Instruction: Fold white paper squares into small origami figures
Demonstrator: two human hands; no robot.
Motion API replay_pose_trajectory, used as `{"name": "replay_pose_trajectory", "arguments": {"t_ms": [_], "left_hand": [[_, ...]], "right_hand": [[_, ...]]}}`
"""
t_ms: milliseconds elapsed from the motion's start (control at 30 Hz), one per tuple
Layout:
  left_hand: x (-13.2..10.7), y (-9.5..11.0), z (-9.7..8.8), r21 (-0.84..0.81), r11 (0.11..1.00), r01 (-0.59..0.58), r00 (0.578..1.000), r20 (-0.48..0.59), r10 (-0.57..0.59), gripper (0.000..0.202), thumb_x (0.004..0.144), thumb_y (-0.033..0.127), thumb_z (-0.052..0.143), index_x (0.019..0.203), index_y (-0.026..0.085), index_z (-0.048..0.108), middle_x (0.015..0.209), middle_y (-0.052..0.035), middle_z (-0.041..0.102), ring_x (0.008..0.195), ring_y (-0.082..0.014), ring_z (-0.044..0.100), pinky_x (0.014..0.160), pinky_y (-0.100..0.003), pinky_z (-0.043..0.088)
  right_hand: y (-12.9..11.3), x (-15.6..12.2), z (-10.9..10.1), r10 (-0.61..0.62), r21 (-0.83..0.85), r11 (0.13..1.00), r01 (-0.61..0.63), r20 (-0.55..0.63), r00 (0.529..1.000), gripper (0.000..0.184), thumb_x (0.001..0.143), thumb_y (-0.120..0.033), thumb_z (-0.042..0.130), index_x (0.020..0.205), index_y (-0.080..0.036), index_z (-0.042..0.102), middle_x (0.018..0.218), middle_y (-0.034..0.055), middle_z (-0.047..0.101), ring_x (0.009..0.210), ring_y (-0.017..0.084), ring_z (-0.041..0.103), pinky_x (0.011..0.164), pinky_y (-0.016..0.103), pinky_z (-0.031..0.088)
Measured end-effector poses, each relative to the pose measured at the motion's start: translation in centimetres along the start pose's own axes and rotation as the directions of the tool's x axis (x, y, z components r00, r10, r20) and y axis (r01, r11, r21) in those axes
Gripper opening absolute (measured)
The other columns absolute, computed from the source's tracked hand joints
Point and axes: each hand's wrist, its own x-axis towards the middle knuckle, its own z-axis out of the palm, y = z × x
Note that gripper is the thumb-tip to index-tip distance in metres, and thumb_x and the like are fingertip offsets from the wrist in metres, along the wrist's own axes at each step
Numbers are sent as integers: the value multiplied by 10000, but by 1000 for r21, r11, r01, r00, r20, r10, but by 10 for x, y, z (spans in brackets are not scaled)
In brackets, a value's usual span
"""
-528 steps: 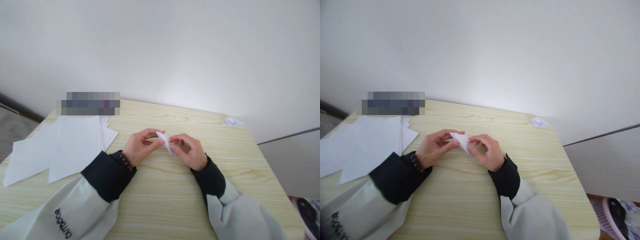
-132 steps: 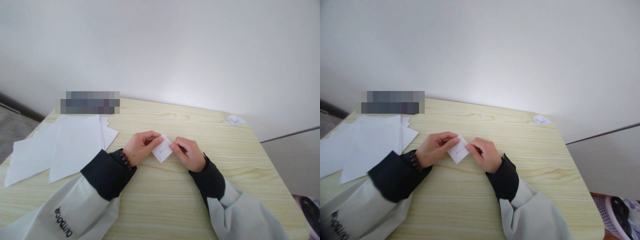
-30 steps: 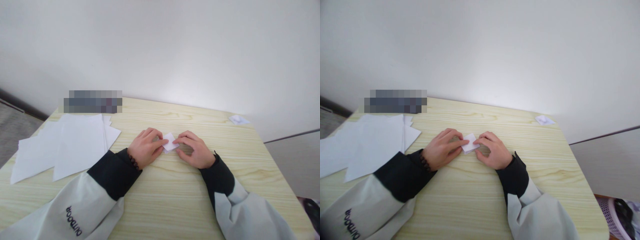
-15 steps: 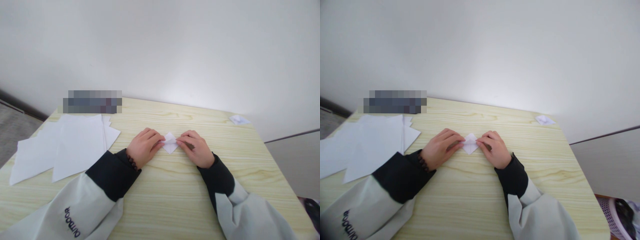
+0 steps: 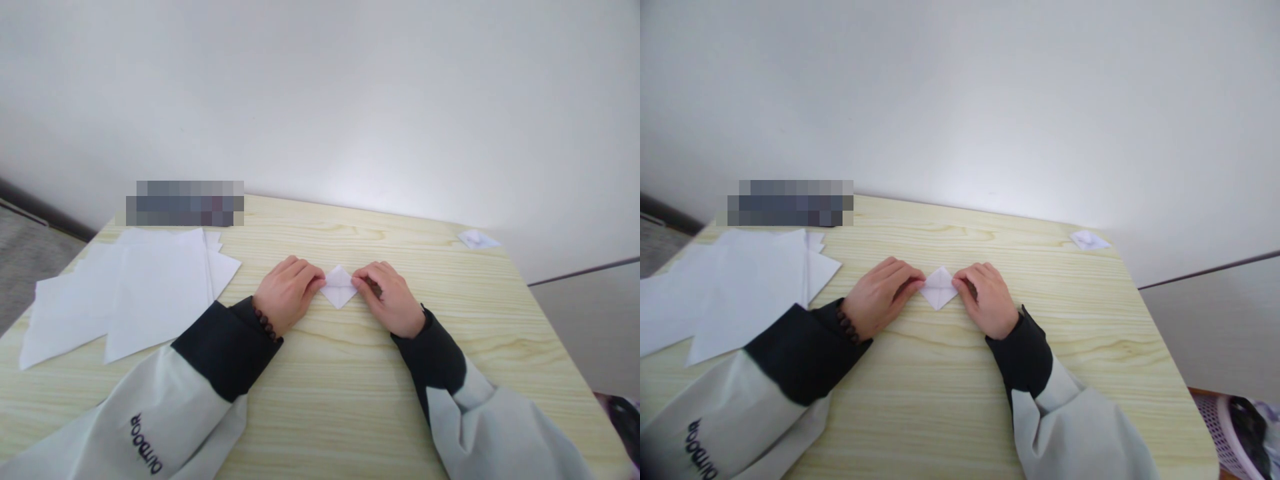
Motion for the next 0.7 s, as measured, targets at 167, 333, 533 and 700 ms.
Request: {"name": "replay_pose_trajectory", "arguments": {"t_ms": [167,333,533,700], "left_hand": [[0,0,0,-1,1000,-2,1000,-13,2,233,904,275,440,831,155,625,781,-60,630,765,-183,526,743,-335,464],[1,1,-1,-8,1000,-3,1000,-12,3,219,890,257,452,810,150,626,769,-60,625,756,-179,529,734,-331,460],[0,2,-2,-11,1000,-9,1000,-15,9,215,885,275,463,825,158,634,793,-63,626,773,-182,545,744,-336,468],[-1,2,-2,-70,996,-60,997,-49,57,204,876,284,493,927,174,657,943,-71,630,854,-182,545,781,-327,469]], "right_hand": [[-3,0,-1,43,12,999,-43,-5,999,102,874,-235,484,829,-191,564,743,39,601,740,181,520,682,317,412],[-3,0,1,30,-5,1000,-30,-2,1000,97,861,-259,508,826,-188,564,766,45,605,762,185,527,731,334,424],[-1,-1,0,-29,63,998,31,-38,999,112,868,-241,502,830,-195,596,871,66,595,828,179,561,733,314,458],[-3,-2,-1,-56,136,989,61,-39,998,113,870,-221,510,834,-192,614,851,57,628,804,161,574,727,294,470]]}}
